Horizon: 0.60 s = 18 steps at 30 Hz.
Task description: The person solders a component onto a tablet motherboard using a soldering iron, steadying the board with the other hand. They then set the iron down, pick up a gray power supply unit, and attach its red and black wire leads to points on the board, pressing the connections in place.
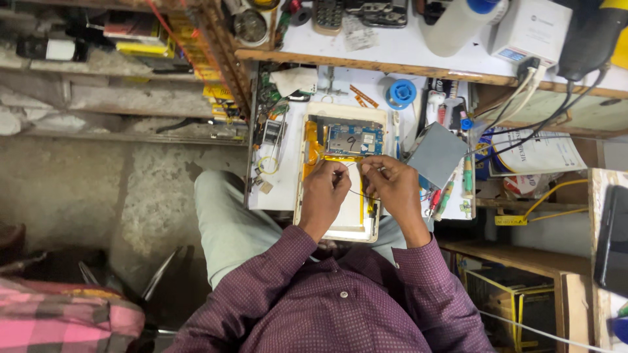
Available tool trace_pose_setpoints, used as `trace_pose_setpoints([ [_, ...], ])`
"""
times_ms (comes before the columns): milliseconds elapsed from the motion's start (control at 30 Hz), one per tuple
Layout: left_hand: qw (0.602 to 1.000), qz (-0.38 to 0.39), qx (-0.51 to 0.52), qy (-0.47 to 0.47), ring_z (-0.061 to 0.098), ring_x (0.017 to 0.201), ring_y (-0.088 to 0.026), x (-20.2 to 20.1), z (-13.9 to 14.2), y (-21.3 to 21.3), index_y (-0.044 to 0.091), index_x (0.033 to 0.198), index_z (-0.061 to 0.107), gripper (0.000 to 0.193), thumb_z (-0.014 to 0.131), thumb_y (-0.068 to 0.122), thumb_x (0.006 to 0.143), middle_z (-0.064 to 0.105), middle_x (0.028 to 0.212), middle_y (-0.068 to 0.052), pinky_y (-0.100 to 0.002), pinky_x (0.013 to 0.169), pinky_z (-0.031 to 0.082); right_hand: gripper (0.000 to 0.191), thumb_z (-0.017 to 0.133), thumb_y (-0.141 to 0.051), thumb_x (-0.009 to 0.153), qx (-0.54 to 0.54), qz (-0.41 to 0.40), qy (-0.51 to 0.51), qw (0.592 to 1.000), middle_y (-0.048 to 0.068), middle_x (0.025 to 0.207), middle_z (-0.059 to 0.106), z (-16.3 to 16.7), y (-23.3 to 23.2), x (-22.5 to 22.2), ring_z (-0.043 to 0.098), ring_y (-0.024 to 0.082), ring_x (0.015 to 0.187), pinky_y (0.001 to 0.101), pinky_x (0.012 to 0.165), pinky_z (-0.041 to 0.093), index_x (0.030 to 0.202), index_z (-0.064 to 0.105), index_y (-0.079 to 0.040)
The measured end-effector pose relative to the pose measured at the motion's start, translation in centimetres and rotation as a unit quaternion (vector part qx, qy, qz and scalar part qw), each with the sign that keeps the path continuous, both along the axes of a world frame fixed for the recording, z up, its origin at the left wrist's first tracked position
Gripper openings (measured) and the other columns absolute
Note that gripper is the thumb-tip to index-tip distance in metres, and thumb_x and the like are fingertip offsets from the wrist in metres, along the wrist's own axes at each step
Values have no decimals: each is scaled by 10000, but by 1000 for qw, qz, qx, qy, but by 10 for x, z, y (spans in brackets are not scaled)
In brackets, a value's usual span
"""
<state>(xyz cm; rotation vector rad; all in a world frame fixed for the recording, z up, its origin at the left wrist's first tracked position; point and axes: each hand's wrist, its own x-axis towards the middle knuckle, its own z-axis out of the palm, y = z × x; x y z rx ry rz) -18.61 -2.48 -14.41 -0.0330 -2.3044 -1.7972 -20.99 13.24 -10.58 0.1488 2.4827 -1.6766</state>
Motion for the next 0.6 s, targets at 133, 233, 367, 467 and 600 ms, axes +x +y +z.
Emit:
trace_pose_setpoints([
  [133, 1000, 3, -1, -6, 698, 733, -235, 2, -2, -3, -18, 928, 645, 85, 704, 6, 873, 687, 897, -125, -341, 666, 547, 158, 689, -60, 952, 0, 15, 4, 1000, 67, 711, 712, -2, -4, 3, 647, 87, 535, 238, 455, 490, 1075, 754, 16],
  [233, 1000, 1, -5, -5, 675, 716, -244, 3, -3, -6, -16, 920, 640, 90, 709, 8, 869, 676, 878, -125, -362, 666, 531, 171, 690, -63, 956, -4, 16, 24, 1000, 73, 713, 718, -6, -8, 4, 661, 86, 555, 231, 477, 517, 1089, 750, 26],
  [367, 1000, 0, -4, 0, 668, 733, -246, 3, -4, -8, -15, 911, 630, 94, 709, 15, 868, 671, 877, -123, -370, 667, 526, 178, 702, -66, 953, -8, 8, 36, 999, 72, 717, 718, -9, -11, 5, 663, 86, 571, 226, 502, 532, 1096, 753, 26],
  [467, 1000, 4, -7, 14, 668, 753, -251, 3, -5, -9, -14, 916, 634, 95, 711, 17, 870, 670, 882, -126, -370, 676, 527, 175, 712, -70, 948, -15, 9, 35, 999, 69, 712, 715, -10, -13, 6, 659, 82, 569, 223, 500, 526, 1089, 755, 24],
  [600, 1000, 1, -1, 1, 667, 737, -241, 4, -3, -10, -18, 923, 640, 90, 706, 21, 876, 668, 892, -126, -360, 666, 532, 169, 727, -72, 944, -16, 5, 36, 999, 65, 702, 704, -10, -15, 7, 639, 76, 556, 217, 487, 501, 1081, 759, 21],
])
